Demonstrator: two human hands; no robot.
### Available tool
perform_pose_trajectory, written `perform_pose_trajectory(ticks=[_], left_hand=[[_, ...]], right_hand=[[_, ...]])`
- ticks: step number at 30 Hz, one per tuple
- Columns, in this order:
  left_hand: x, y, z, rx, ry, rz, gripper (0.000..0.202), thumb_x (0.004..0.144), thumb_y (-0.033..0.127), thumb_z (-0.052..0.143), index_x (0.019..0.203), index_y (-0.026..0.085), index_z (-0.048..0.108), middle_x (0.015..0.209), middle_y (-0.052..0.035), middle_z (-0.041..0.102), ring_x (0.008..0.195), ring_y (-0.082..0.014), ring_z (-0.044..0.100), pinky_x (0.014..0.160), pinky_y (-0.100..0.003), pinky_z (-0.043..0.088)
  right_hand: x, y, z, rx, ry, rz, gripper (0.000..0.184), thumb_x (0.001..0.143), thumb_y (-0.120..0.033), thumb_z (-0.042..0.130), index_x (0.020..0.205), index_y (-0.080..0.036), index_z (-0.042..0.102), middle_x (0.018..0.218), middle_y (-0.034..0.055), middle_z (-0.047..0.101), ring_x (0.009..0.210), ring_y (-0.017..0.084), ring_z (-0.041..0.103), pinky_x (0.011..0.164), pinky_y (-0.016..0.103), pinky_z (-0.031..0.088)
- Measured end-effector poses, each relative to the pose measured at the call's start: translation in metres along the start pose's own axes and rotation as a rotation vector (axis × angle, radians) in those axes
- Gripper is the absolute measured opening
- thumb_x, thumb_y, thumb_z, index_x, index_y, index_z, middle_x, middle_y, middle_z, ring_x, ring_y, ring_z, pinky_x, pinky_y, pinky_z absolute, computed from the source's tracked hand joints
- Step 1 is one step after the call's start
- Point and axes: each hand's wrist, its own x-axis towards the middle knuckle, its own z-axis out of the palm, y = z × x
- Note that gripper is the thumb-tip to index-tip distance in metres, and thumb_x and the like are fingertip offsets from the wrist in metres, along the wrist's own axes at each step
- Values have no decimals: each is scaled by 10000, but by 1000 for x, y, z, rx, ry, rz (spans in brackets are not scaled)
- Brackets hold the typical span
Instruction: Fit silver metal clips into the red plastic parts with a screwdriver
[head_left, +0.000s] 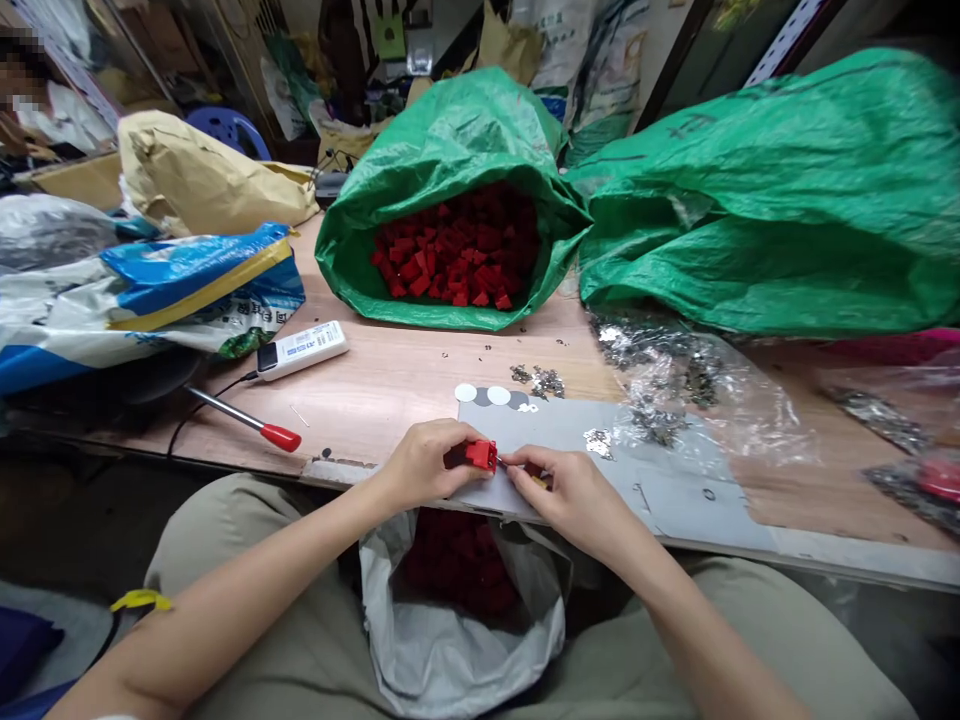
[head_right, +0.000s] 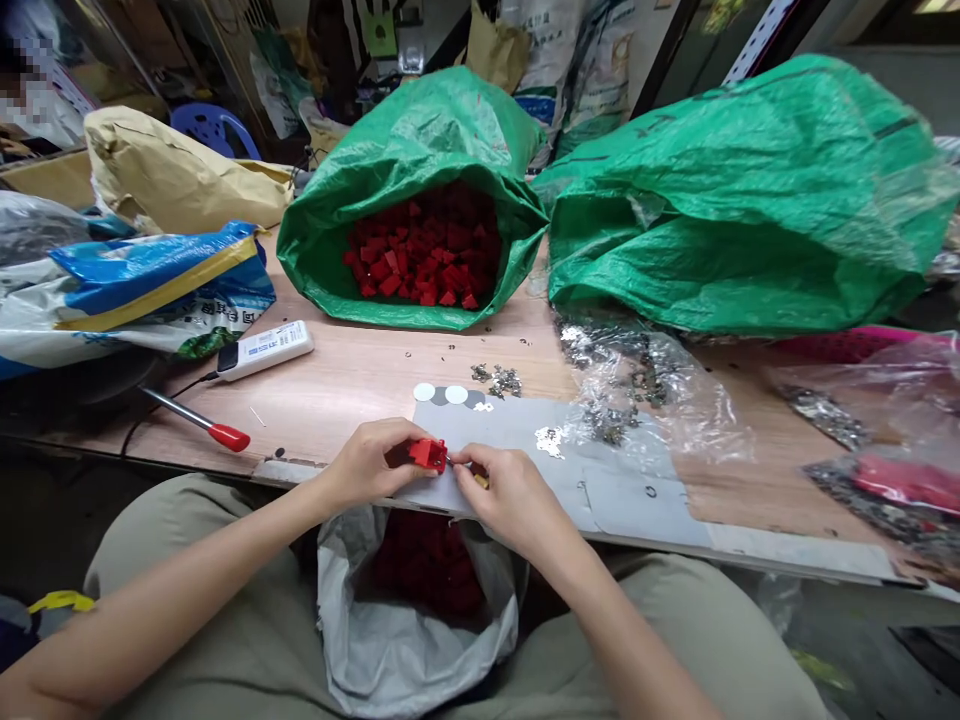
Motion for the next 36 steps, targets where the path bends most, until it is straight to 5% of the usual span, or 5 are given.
perform_pose_trajectory(ticks=[26,32,36], left_hand=[[2,6,-2,53,-26,65,138,849,243,695,960,163,687,825,-52,712,760,-167,648,699,-269,497],[-1,9,3,16,-1,-45,207,812,287,731,980,175,682,905,-67,722,829,-180,667,770,-293,517],[-3,29,8,-442,239,-342,347,785,299,750,1073,203,582,976,-55,706,898,-176,682,794,-295,557]], right_hand=[[2,-14,10,-266,19,-15,215,900,-129,508,880,-184,716,803,77,750,732,205,688,659,256,413],[1,-3,3,-28,15,-30,202,915,-191,500,899,-187,701,772,47,729,693,197,666,637,271,422],[-9,5,-1,173,61,-22,248,981,-330,449,1070,-203,643,727,16,666,629,171,619,581,261,434]])
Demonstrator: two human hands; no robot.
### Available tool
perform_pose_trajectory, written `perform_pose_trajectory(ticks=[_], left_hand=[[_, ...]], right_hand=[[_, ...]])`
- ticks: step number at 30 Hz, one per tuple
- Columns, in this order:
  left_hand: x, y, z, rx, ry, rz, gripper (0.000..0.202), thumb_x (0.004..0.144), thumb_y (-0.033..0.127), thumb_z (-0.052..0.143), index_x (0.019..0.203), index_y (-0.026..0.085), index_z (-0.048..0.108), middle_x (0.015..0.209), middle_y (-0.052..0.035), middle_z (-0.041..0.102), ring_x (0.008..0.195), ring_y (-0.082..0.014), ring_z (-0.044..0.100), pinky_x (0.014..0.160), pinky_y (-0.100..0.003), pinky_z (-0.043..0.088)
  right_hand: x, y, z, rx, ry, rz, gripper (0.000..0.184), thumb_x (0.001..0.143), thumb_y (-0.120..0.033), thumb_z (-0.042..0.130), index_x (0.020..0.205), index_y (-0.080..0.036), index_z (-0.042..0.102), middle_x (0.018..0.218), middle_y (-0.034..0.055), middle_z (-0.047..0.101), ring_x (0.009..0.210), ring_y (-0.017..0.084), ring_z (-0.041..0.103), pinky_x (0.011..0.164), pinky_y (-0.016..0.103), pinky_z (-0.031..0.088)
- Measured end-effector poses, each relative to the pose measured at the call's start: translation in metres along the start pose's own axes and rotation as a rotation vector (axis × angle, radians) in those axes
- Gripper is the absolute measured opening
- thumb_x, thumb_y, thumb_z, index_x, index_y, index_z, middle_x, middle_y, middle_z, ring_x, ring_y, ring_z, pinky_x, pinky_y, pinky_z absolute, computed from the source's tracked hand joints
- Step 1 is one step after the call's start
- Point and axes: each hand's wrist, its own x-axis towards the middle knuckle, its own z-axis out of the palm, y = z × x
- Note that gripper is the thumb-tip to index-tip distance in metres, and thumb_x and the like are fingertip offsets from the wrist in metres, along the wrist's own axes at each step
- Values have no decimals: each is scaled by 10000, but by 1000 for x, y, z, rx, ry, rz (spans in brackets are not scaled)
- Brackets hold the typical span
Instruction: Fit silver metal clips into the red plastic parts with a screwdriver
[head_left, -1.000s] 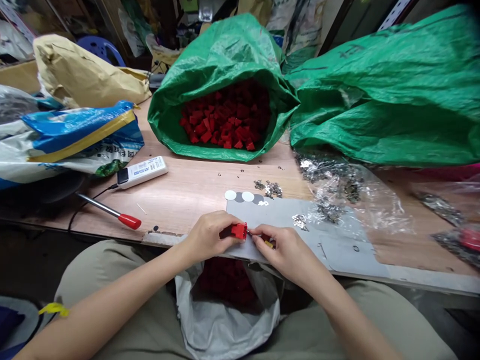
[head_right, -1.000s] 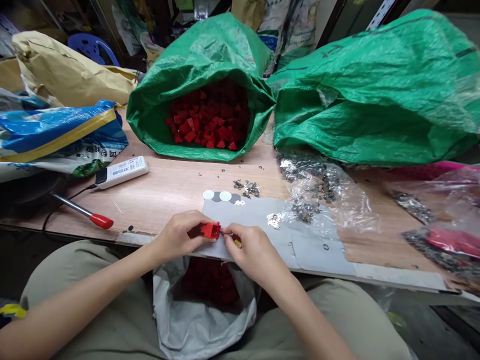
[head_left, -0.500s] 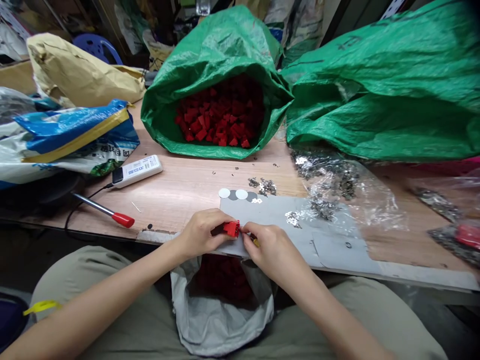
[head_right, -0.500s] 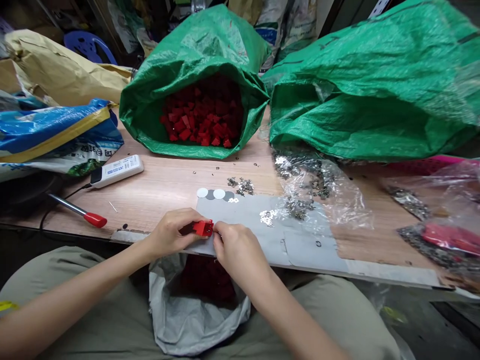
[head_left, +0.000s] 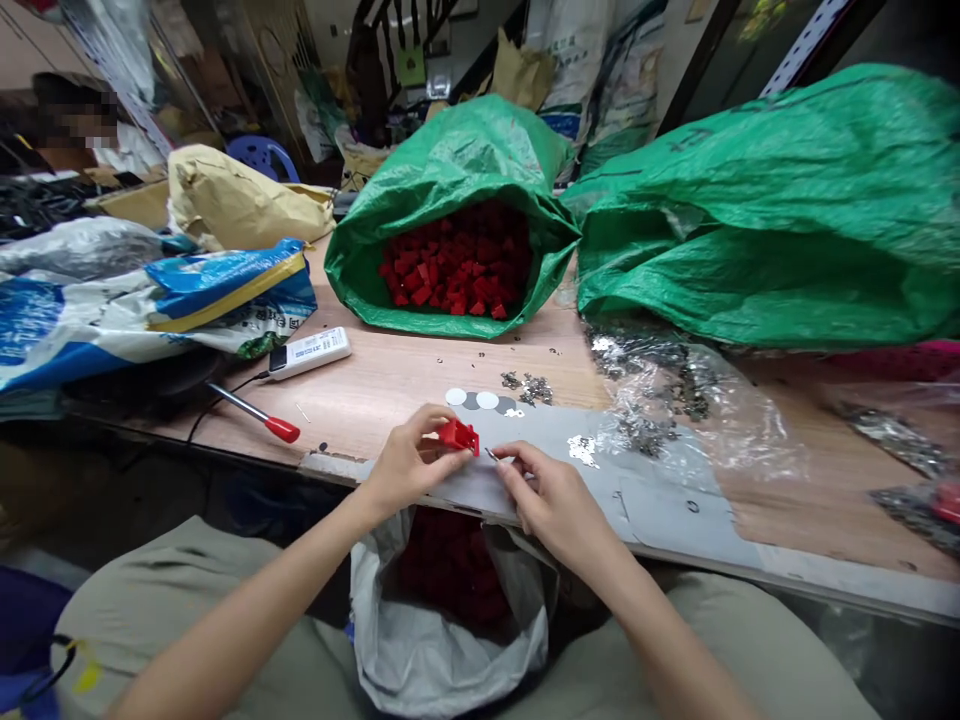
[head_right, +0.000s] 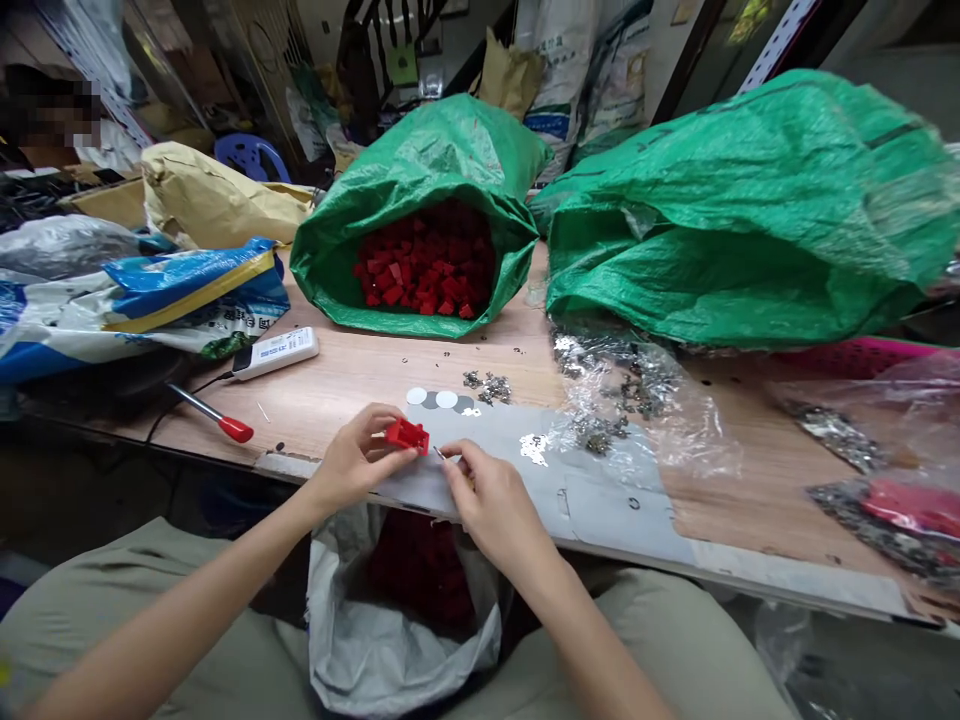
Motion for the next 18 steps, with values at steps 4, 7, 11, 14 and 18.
perform_pose_trajectory(ticks=[4,7,11,14,18], left_hand=[[-10,28,13,-723,185,-339,320,798,314,716,1033,218,522,870,-17,693,756,-131,660,680,-251,579],[-11,41,21,-1121,129,-613,208,815,334,633,774,156,535,622,5,560,537,-68,534,454,-117,443],[-8,40,30,-1324,138,-814,272,874,318,532,670,138,528,492,51,402,376,-20,339,324,-82,254],[-7,35,36,-1325,188,-841,271,892,316,524,694,133,554,470,60,389,350,-20,307,312,-88,229],[-10,31,43,-1312,228,-813,262,881,316,545,683,145,534,447,72,361,343,-25,279,313,-97,204]], right_hand=[[-10,-5,3,163,42,-66,274,997,-373,453,1183,-211,572,761,6,628,581,131,560,552,240,444],[-13,-11,9,205,53,-171,334,977,-342,514,1281,-214,565,745,-1,622,601,124,539,558,226,449],[-14,-16,14,138,40,-274,430,974,-294,513,1395,-209,545,722,-6,634,598,114,541,575,214,472],[-14,-15,16,80,52,-277,425,971,-284,519,1385,-209,578,743,15,679,670,136,621,654,231,529],[-13,-13,15,59,109,-329,400,972,-255,526,1362,-228,610,973,76,741,846,178,693,764,264,560]])
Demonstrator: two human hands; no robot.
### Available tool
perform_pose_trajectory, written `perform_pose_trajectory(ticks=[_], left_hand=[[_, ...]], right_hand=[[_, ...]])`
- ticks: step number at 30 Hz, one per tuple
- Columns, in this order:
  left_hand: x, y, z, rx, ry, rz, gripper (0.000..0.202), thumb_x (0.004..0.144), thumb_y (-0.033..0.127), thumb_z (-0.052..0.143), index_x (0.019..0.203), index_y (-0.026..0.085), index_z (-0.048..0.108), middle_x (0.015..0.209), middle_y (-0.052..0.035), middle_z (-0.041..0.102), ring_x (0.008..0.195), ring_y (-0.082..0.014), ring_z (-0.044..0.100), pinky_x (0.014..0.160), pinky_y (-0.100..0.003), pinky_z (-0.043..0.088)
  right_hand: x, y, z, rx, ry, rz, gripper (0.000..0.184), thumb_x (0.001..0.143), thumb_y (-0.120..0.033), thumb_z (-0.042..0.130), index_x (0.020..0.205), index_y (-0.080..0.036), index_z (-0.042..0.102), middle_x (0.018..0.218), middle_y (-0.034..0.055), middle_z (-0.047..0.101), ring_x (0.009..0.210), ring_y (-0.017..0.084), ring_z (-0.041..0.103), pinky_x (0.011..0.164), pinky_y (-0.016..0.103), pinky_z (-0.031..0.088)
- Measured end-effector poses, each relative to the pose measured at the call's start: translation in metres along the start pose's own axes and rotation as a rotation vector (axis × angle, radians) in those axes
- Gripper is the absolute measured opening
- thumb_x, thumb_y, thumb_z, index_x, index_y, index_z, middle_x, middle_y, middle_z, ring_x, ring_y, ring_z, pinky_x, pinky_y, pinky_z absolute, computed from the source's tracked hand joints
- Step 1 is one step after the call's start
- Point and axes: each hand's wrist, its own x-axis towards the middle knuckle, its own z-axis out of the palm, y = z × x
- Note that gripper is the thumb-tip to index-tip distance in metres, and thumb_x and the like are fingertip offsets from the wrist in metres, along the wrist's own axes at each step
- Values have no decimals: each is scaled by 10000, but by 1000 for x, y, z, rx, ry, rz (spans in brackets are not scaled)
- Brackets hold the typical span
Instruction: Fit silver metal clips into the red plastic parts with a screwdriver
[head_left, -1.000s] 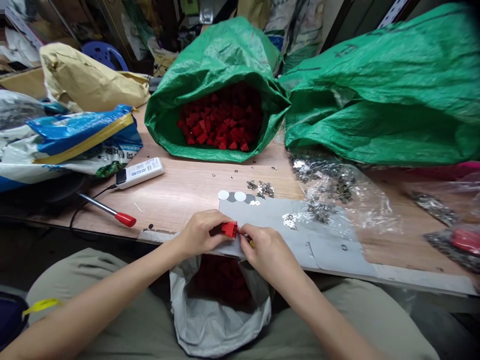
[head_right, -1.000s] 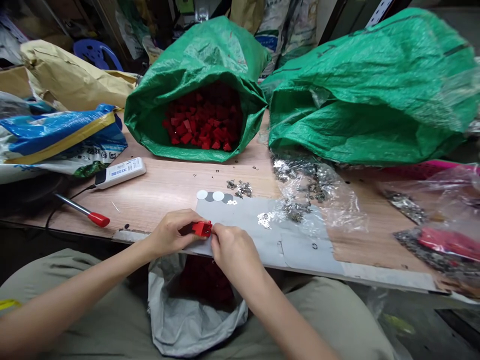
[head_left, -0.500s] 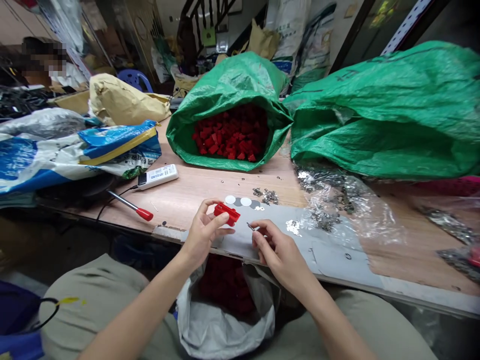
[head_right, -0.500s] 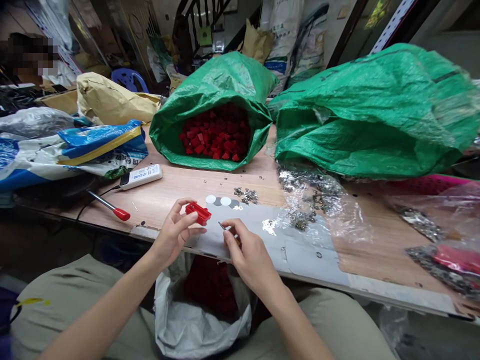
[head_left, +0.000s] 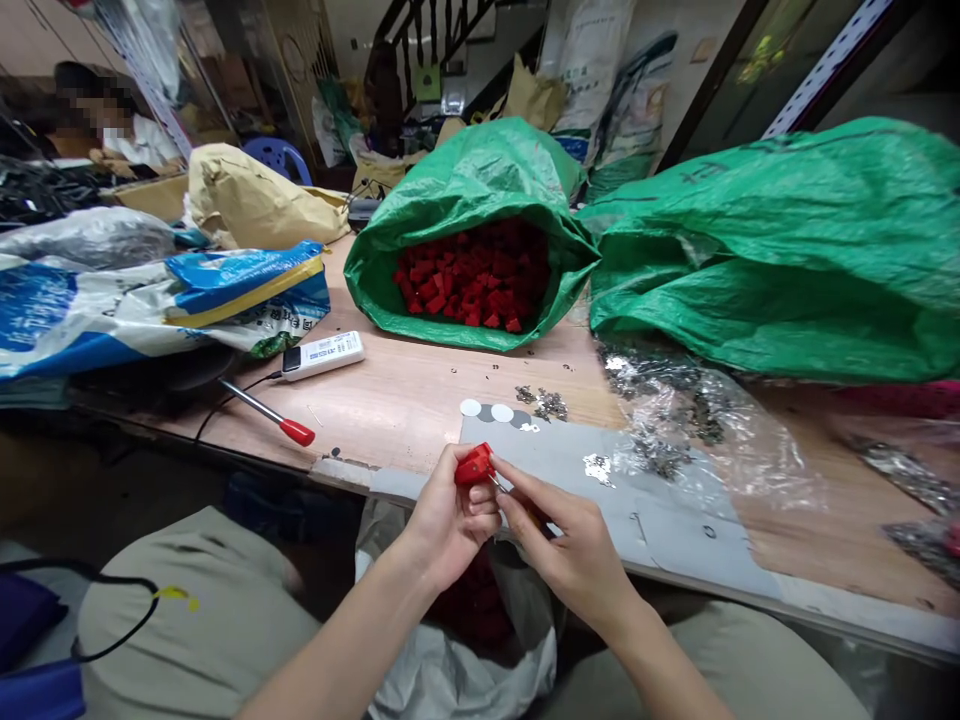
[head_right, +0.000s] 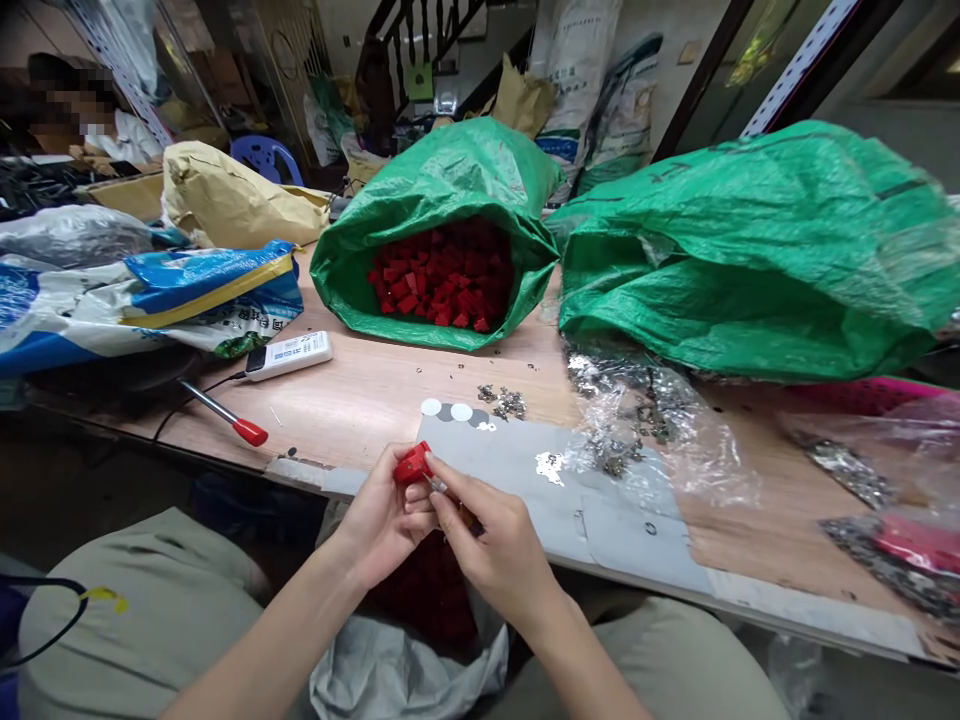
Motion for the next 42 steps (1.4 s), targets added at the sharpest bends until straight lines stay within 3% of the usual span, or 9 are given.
perform_pose_trajectory(ticks=[11,18,21,24,29,34,37,39,42], left_hand=[[1,-13,1,-38,-85,195,332,768,303,748,718,168,449,549,98,318,436,-18,248,369,-101,191],[-8,-20,3,116,-139,338,419,804,437,727,736,199,389,602,91,282,497,-50,226,442,-145,216],[-24,-15,-3,534,-245,407,431,861,543,613,720,212,377,597,73,326,493,-72,247,469,-192,218],[-39,-7,-19,1303,-292,363,275,892,473,580,805,215,545,660,19,497,593,-125,426,565,-233,309],[-43,2,-41,2177,-131,262,327,715,457,760,888,202,650,695,-60,668,633,-254,610,586,-286,354],[-8,43,18,1931,-94,814,314,850,510,636,1025,252,676,712,-14,710,612,-205,643,575,-271,385],[54,82,74,1785,295,1141,251,932,420,545,1051,226,651,853,-55,723,750,-209,662,652,-285,444],[100,104,102,1745,526,1199,284,947,370,530,1162,202,608,1084,-111,704,979,-231,651,803,-309,469],[155,128,122,1745,612,1184,412,912,328,587,1266,121,548,1320,-211,585,1264,-312,502,959,-390,429]], right_hand=[[1,-2,0,-88,157,-139,402,952,-139,507,1300,-254,673,683,24,597,562,132,534,531,242,459],[1,-6,5,385,323,359,335,861,-395,673,1133,-227,774,606,-1,505,432,84,363,370,222,322],[5,4,-5,579,419,547,489,776,-477,749,1185,-209,745,599,-37,419,413,41,243,355,192,211],[6,8,-12,556,483,559,553,750,-492,775,1217,-201,726,605,-39,414,436,46,267,378,194,217],[5,9,-10,463,435,565,603,772,-528,742,1260,-176,697,615,-32,426,457,64,292,393,211,238],[7,17,-10,403,401,547,605,815,-536,691,1291,-164,667,627,-27,459,443,65,305,390,215,258],[7,22,-9,301,385,501,558,848,-525,652,1269,-160,684,630,-5,522,447,86,359,383,223,307],[7,24,-8,205,362,452,508,872,-499,626,1243,-162,704,676,28,604,483,114,441,408,236,379],[7,27,-6,72,300,370,445,910,-460,582,1216,-171,724,784,65,696,578,158,564,509,262,486]])
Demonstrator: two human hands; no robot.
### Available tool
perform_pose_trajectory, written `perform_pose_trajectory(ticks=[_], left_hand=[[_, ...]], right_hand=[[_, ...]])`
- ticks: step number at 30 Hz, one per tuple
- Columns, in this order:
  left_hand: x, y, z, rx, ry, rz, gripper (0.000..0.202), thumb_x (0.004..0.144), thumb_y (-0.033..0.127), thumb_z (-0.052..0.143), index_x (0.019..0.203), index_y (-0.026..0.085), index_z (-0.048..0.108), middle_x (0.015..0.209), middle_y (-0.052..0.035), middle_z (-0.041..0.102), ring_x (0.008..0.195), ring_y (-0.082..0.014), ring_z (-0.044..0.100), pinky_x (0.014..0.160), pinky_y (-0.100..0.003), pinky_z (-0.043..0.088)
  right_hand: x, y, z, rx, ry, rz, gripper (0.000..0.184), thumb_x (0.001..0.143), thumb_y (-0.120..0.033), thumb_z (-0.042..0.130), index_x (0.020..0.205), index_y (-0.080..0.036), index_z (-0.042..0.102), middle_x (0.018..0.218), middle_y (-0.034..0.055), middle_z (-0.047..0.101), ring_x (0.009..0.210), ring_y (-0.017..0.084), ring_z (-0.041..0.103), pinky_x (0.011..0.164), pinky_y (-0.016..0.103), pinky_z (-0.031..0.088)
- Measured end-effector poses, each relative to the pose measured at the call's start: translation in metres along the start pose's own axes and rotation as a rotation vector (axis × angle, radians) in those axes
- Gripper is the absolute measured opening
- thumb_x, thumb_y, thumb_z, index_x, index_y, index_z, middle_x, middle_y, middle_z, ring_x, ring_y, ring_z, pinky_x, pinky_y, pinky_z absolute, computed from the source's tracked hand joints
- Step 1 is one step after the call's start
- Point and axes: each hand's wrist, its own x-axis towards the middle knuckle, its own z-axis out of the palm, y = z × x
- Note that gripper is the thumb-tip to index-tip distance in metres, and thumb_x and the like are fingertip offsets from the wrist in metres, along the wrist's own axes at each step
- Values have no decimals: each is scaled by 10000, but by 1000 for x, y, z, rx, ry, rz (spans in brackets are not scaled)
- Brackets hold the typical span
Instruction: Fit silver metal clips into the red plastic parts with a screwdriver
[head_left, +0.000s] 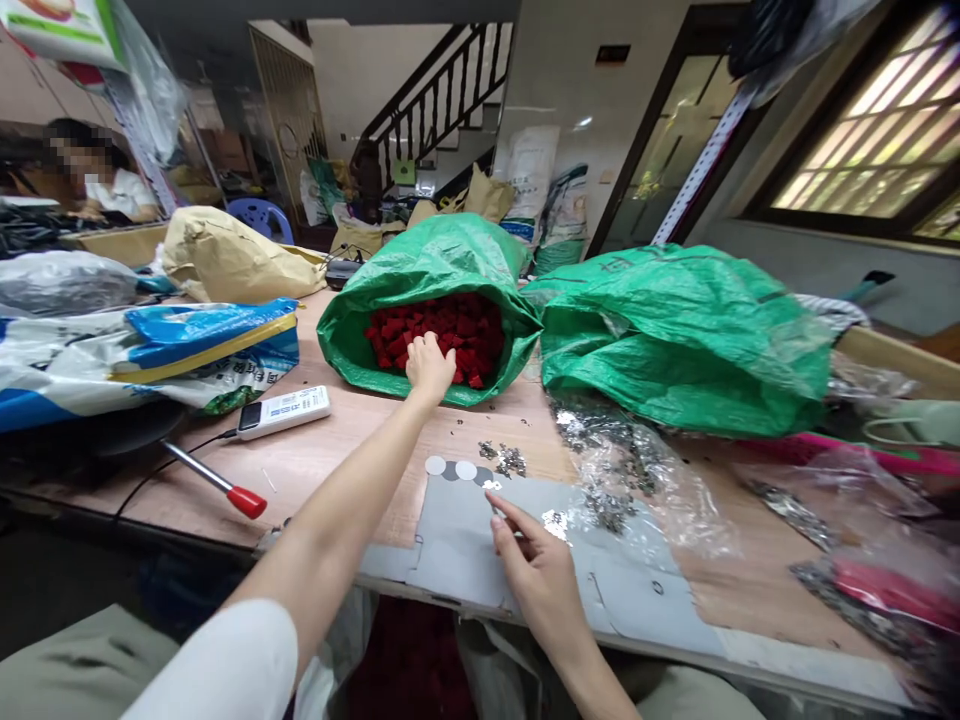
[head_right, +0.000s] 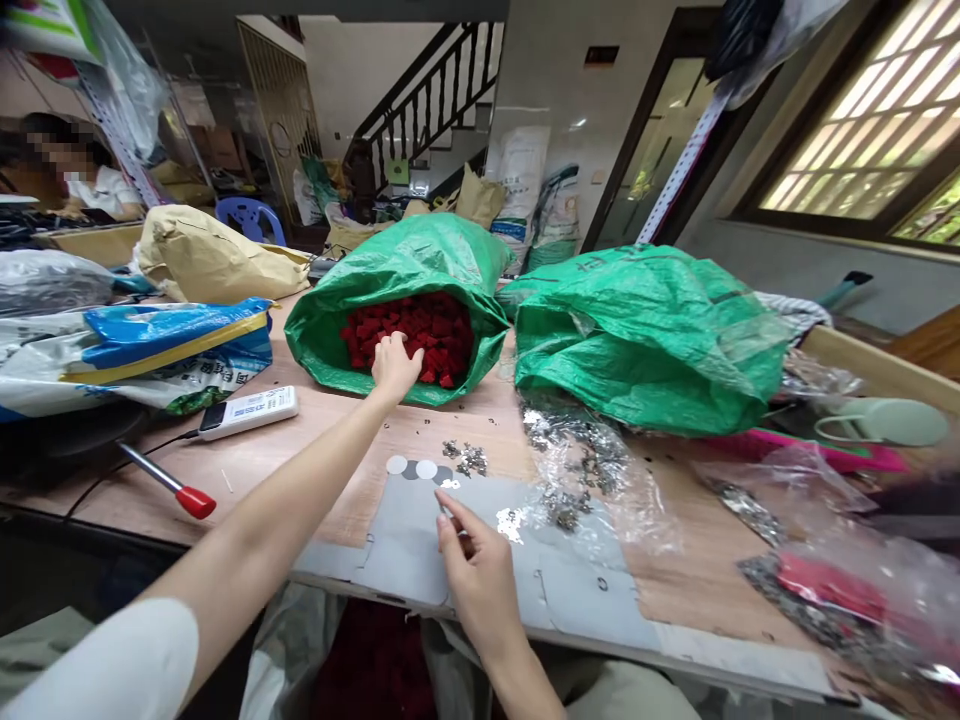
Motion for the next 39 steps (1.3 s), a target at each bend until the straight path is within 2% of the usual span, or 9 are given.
perform_pose_trajectory(ticks=[7,11,14,17,21,27,33,36,39], left_hand=[[30,-22,27,33,-40,-97,340,747,299,763,998,77,701,1168,-269,666,1268,-413,487,1051,-535,350],[29,-16,19,-69,13,-72,314,809,346,689,1034,129,728,1123,-210,709,1192,-375,576,984,-477,424],[17,-8,4,-207,26,6,354,845,379,657,1123,168,714,1074,-138,744,1043,-291,669,902,-374,480],[-13,-8,-17,-366,-9,126,386,830,423,688,1132,184,711,1004,-74,765,913,-201,701,823,-275,506],[-77,-23,-41,-681,-205,303,355,744,348,786,1039,153,744,916,-74,753,793,-186,678,712,-272,529],[-160,-58,-47,-785,-337,127,319,730,285,798,1028,189,733,994,-69,722,855,-187,685,720,-279,578],[-191,-70,-40,-854,-369,6,274,748,227,766,1003,185,673,1108,-84,692,958,-208,697,809,-325,597],[-193,-69,-42,-912,-404,14,267,756,212,754,999,188,647,1211,-96,658,1075,-225,671,870,-337,587],[-192,-67,-48,-1038,-459,-62,312,755,248,772,1017,182,614,1097,-90,690,1062,-226,666,861,-330,580]], right_hand=[[-2,5,6,-130,-83,-136,397,960,-420,509,1205,-197,727,903,89,739,701,201,640,691,322,554],[-3,4,4,-129,-80,-144,384,961,-417,508,1202,-206,721,902,76,730,711,196,635,669,304,528],[1,4,-5,-161,-13,-113,387,944,-441,536,1186,-192,705,736,33,665,618,172,584,593,276,473],[14,8,-19,-283,111,-54,320,913,-444,571,1040,-182,704,572,-27,535,517,154,511,544,267,411],[38,11,-25,-493,119,-129,227,913,-362,543,860,-197,690,731,35,670,686,205,625,641,294,423],[56,8,-1,-775,58,-147,193,916,-265,512,825,-205,672,912,76,725,803,251,660,648,318,395],[50,5,-9,-467,100,-143,179,884,-327,579,828,-193,683,878,69,728,783,234,647,704,324,425],[42,2,-14,-205,70,-29,265,847,-447,645,864,-190,703,782,39,699,607,168,557,595,294,397],[35,-1,-13,94,38,88,371,758,-494,742,955,-182,699,746,13,644,508,107,421,480,257,311]])
